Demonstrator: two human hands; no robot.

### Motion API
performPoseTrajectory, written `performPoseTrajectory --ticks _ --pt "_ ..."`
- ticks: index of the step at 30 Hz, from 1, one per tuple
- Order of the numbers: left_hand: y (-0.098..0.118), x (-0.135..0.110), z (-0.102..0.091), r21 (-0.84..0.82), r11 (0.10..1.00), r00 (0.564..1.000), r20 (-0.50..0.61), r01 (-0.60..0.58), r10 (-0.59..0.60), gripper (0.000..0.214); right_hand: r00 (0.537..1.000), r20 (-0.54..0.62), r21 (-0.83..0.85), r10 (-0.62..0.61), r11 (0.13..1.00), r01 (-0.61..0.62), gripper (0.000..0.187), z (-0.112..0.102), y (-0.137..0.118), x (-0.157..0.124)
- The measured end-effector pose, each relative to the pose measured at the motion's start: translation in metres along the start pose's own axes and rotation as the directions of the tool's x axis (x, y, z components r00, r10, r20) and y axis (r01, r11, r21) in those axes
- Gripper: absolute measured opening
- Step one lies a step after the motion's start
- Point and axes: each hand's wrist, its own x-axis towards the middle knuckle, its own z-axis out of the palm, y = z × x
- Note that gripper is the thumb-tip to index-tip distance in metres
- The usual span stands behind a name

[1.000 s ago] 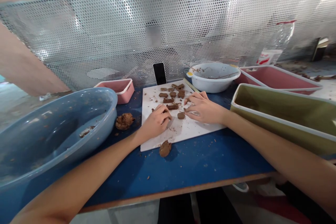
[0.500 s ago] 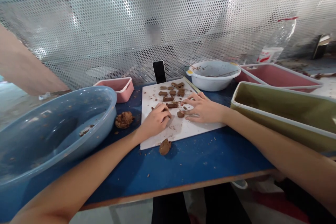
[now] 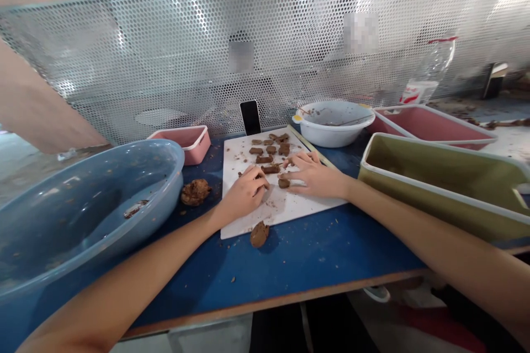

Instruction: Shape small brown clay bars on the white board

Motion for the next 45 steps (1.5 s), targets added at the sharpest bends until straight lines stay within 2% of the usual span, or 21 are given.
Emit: performPoseTrajectory --ticks 11,18,25,32,38,42,45 --pt "-0.001 0.001 0.0 -0.001 1.0 1.0 0.008 0.001 -0.001 0.026 0.99 0.046 0.186 0.132 0.973 -0.138 0.026 0.005 -0.002 0.008" --pt "-0.001 0.001 0.001 -0.004 1.0 1.0 0.009 0.005 -0.005 0.026 0.982 0.018 0.238 0.186 0.954 -0.185 0.021 0.007 -0.004 0.009" --pt "-0.002 0.0 0.001 -0.003 1.0 1.0 0.007 -0.005 0.005 0.025 0.969 -0.036 0.268 0.243 0.937 -0.225 0.035 0.009 -0.006 0.008" --pt "-0.002 0.001 -0.001 -0.001 1.0 1.0 0.009 -0.003 0.003 0.026 0.964 -0.054 0.242 0.26 0.94 -0.24 0.015 0.008 -0.022 0.015" --pt "-0.001 0.001 -0.001 -0.008 1.0 1.0 0.005 0.003 -0.003 0.027 0.974 -0.052 0.214 0.22 0.955 -0.205 0.016 0.011 -0.02 0.016" --pt "0.0 0.002 -0.002 -0.011 1.0 1.0 0.001 0.0 0.0 0.028 0.975 -0.047 0.213 0.218 0.956 -0.203 0.028 0.007 -0.013 0.01" --pt "0.0 0.002 -0.003 -0.01 1.0 1.0 0.005 0.001 -0.001 0.028 0.974 -0.047 0.228 0.223 0.952 -0.207 0.025 0.004 -0.009 0.007"
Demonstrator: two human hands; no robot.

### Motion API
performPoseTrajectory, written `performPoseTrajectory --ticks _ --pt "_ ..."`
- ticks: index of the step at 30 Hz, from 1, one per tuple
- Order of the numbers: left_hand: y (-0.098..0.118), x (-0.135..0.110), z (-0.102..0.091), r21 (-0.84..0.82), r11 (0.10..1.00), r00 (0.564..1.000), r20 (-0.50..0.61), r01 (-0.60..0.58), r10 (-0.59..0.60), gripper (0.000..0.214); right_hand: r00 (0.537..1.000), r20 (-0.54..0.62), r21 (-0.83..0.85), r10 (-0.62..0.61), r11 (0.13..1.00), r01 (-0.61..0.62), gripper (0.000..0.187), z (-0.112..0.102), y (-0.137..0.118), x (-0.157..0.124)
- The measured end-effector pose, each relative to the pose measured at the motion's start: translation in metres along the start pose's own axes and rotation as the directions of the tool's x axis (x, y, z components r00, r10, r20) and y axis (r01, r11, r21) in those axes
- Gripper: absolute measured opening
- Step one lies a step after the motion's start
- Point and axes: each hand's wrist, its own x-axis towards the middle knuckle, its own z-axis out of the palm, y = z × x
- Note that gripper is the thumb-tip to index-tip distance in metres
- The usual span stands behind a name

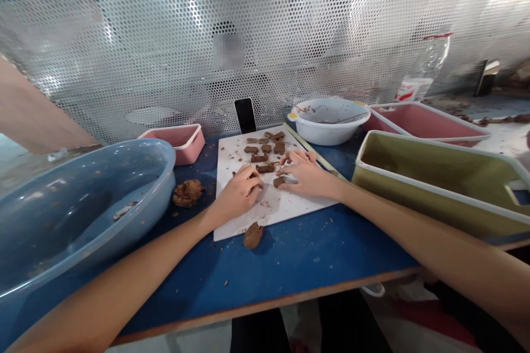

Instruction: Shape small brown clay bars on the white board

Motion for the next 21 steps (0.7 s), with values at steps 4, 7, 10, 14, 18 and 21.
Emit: performPoseTrajectory --ticks 4,7,10,14,18,21 --pt "0.001 0.0 0.0 -0.001 1.0 1.0 -0.001 0.009 -0.009 0.028 1.0 0.027 0.011 -0.007 1.0 0.007 0.02 0.0 0.0 0.0" --pt "0.001 0.001 0.001 0.001 1.0 1.0 -0.001 0.013 -0.013 0.028 0.999 0.038 0.007 -0.014 1.0 0.014 0.021 0.002 -0.001 0.001" --pt "0.001 0.0 0.0 0.007 1.0 1.0 0.001 0.002 -0.002 0.028 0.999 0.038 -0.015 -0.027 0.999 0.028 0.021 0.002 -0.001 0.001" --pt "0.0 -0.001 0.0 0.009 1.0 1.0 -0.001 -0.004 0.004 0.029 0.999 0.028 -0.015 -0.047 0.999 0.047 0.027 -0.001 0.003 0.0" --pt "-0.002 -0.002 0.001 0.0 1.0 1.0 0.0 0.005 -0.005 0.028 0.998 -0.042 -0.098 -0.044 0.994 0.04 0.035 -0.004 0.013 -0.001" --pt "-0.002 -0.002 0.001 -0.005 1.0 1.0 0.005 0.003 -0.003 0.028 0.996 -0.089 -0.178 -0.031 0.984 0.015 0.031 -0.003 0.023 -0.001"
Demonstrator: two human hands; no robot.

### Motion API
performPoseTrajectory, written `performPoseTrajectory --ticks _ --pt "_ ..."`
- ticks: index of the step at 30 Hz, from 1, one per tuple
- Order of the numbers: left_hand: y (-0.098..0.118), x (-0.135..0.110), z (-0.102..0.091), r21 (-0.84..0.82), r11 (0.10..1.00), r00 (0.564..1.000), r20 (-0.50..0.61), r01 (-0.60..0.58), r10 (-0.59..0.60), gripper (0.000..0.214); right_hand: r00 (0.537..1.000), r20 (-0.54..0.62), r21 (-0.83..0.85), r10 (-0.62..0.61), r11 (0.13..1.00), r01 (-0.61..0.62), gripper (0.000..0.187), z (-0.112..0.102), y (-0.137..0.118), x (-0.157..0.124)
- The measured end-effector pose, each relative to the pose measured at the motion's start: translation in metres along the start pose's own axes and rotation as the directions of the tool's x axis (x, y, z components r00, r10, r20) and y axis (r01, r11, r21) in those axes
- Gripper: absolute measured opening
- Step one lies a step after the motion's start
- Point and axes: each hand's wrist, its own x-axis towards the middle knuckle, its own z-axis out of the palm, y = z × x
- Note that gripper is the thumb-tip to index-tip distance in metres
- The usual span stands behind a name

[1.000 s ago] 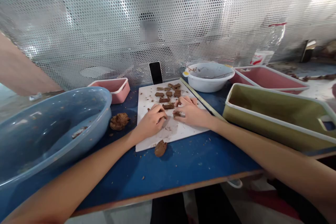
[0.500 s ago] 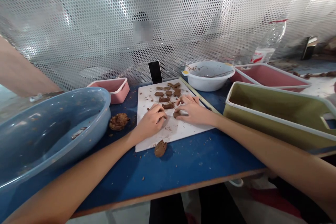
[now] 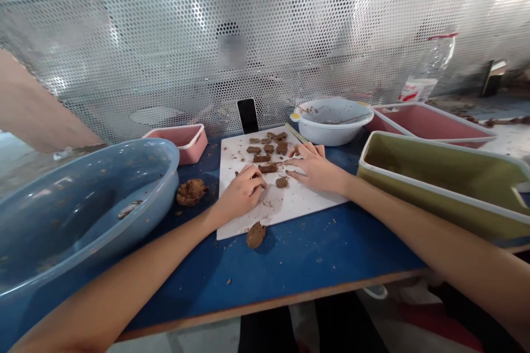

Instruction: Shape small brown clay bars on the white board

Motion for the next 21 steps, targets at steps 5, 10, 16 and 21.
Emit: performPoseTrajectory --ticks 5,10,16,21 --pt "0.0009 0.001 -0.0005 0.011 1.0 1.0 -0.001 -0.003 0.003 0.028 0.999 0.037 -0.05 -0.011 0.999 0.013 0.03 0.0044 0.0067 -0.0007" --pt "0.0021 0.0015 -0.0011 0.005 1.0 1.0 0.003 -0.003 0.003 0.027 0.998 0.056 -0.045 -0.011 0.999 0.014 0.027 0.0038 0.0042 0.0002" --pt "0.0019 0.0014 -0.001 0.002 1.0 1.0 0.0 0.003 -0.003 0.027 0.999 0.031 -0.009 0.016 1.0 -0.015 0.018 0.0057 0.0038 0.0019" --pt "0.0 0.0003 0.0007 0.004 1.0 1.0 -0.007 0.001 -0.001 0.026 0.998 0.059 0.021 0.029 0.999 -0.03 0.018 0.0018 0.0014 0.0023"
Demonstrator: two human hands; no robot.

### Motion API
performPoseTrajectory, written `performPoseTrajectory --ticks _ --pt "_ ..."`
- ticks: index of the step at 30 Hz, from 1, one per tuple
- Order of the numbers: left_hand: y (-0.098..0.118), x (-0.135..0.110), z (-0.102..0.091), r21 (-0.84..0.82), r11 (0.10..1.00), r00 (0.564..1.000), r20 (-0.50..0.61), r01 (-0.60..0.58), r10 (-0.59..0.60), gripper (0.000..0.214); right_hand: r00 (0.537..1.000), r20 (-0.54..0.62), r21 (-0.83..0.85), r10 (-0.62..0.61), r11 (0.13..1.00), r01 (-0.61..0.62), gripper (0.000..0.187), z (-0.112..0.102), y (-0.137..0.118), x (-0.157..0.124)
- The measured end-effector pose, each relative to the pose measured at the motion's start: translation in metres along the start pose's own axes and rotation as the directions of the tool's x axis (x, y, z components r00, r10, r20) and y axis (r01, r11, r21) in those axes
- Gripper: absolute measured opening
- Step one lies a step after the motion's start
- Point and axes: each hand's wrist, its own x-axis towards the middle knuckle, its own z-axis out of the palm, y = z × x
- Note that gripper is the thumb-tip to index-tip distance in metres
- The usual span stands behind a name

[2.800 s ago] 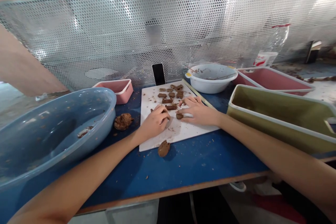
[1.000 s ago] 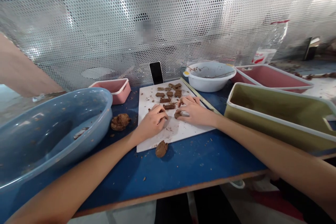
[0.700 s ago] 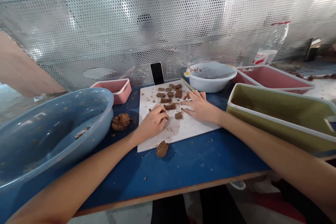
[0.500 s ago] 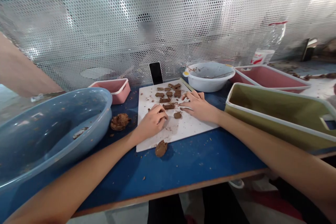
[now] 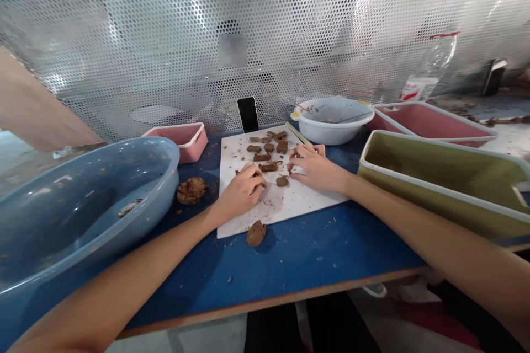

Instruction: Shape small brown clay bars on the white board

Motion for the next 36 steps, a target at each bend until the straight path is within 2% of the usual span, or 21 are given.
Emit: performPoseTrajectory --ticks 3,12,20,25,31,36 --pt "0.0 0.0 0.0 0.007 1.0 1.0 0.001 0.0 0.0 0.025 1.0 0.014 0.009 -0.006 1.0 0.006 0.017 -0.003 -0.002 0.0" --pt "0.002 0.001 -0.002 0.023 1.0 1.0 0.011 -0.006 0.005 0.025 0.999 -0.038 -0.049 0.004 0.999 -0.006 0.02 0.002 0.0 0.0" --pt "0.001 0.001 -0.001 0.002 1.0 1.0 0.0 -0.007 0.007 0.025 0.999 -0.042 0.007 0.001 1.0 -0.001 0.021 0.004 0.005 0.0" --pt "0.002 0.001 -0.001 0.004 1.0 1.0 -0.008 -0.011 0.011 0.025 0.998 -0.058 0.067 0.014 0.998 -0.01 0.021 0.002 -0.002 0.002" --pt "0.001 0.001 0.001 0.0 1.0 1.0 -0.022 -0.01 0.01 0.025 0.992 -0.096 0.028 -0.075 0.997 0.078 0.022 0.0 -0.021 0.004" --pt "0.002 0.001 0.0 0.006 1.0 0.999 -0.022 -0.025 0.025 0.024 0.985 -0.089 0.006 -0.147 0.989 0.149 0.021 0.004 -0.023 0.006"
